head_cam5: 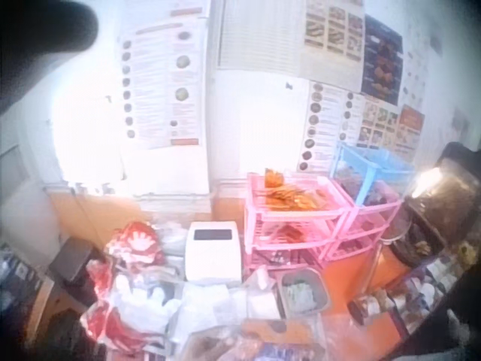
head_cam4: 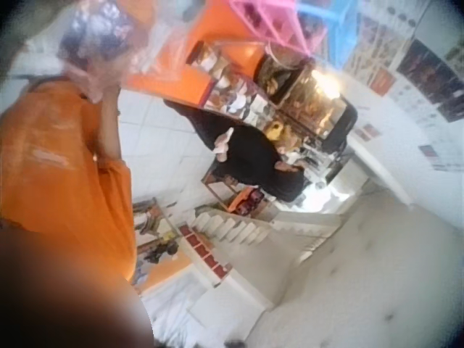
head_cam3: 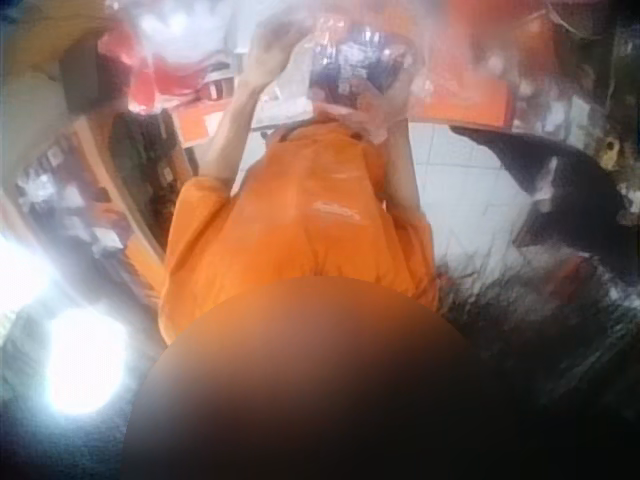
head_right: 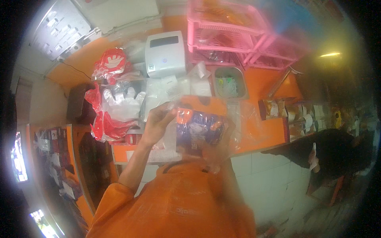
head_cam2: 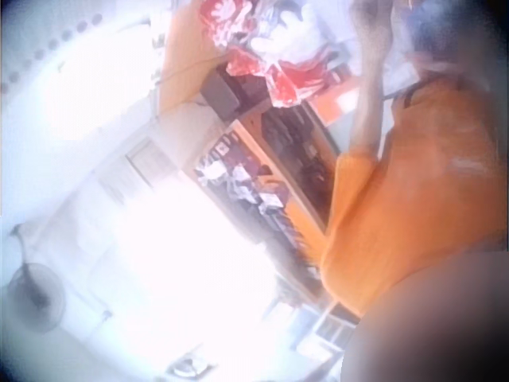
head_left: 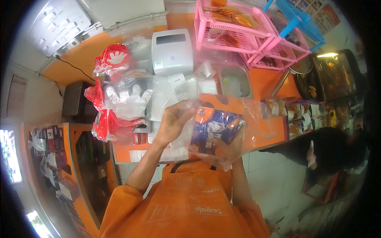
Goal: The person packs food items into plastic bags at a counter, places receipts into the bags, and hands the completed orders through a service window. The person also handles printed receipts and stacks them on the counter.
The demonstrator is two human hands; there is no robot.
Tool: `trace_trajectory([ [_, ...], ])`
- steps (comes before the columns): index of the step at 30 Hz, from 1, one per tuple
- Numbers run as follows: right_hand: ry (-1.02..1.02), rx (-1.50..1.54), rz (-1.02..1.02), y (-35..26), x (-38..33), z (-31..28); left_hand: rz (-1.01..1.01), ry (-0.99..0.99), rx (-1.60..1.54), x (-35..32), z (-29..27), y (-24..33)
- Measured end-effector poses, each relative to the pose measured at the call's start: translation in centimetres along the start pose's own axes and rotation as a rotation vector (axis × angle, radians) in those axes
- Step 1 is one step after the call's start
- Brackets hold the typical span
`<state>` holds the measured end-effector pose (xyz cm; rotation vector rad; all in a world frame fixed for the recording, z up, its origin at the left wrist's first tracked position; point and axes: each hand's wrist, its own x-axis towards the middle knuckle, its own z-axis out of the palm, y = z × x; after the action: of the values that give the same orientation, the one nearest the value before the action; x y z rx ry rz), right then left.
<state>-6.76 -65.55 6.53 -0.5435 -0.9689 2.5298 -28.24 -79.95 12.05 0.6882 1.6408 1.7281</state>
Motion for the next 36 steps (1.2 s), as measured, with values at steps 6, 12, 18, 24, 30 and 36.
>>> trace_trajectory([
  [6, -0.004, 0.022, 0.047, -0.5, -0.9, -0.7, 0.023, -0.008, 0.082, -0.4, 2.0, 1.1],
  [12, -0.013, 0.179, 0.058, 2.2, -1.0, 1.2, -0.213, -0.002, -0.386, -5.7, 2.4, -3.2],
  [18, -0.302, -0.297, -0.123, 2.0, 1.2, 2.4, -0.513, -0.070, -1.055, -8.7, 0.1, -9.9],
  [24, -0.435, -1.354, -0.041, 4.8, 4.7, 5.8, -0.592, -0.239, -0.419, -8.8, -9.7, -13.6],
  [30, 0.114, -1.659, -0.299, 6.2, 2.9, 4.6, -0.345, 0.080, 0.372, -12.1, -7.8, -5.6],
  [36, 0.238, -1.605, 0.134, 2.0, 1.1, 6.2, -0.028, 0.153, 0.914, -10.9, -0.3, -6.5],
])
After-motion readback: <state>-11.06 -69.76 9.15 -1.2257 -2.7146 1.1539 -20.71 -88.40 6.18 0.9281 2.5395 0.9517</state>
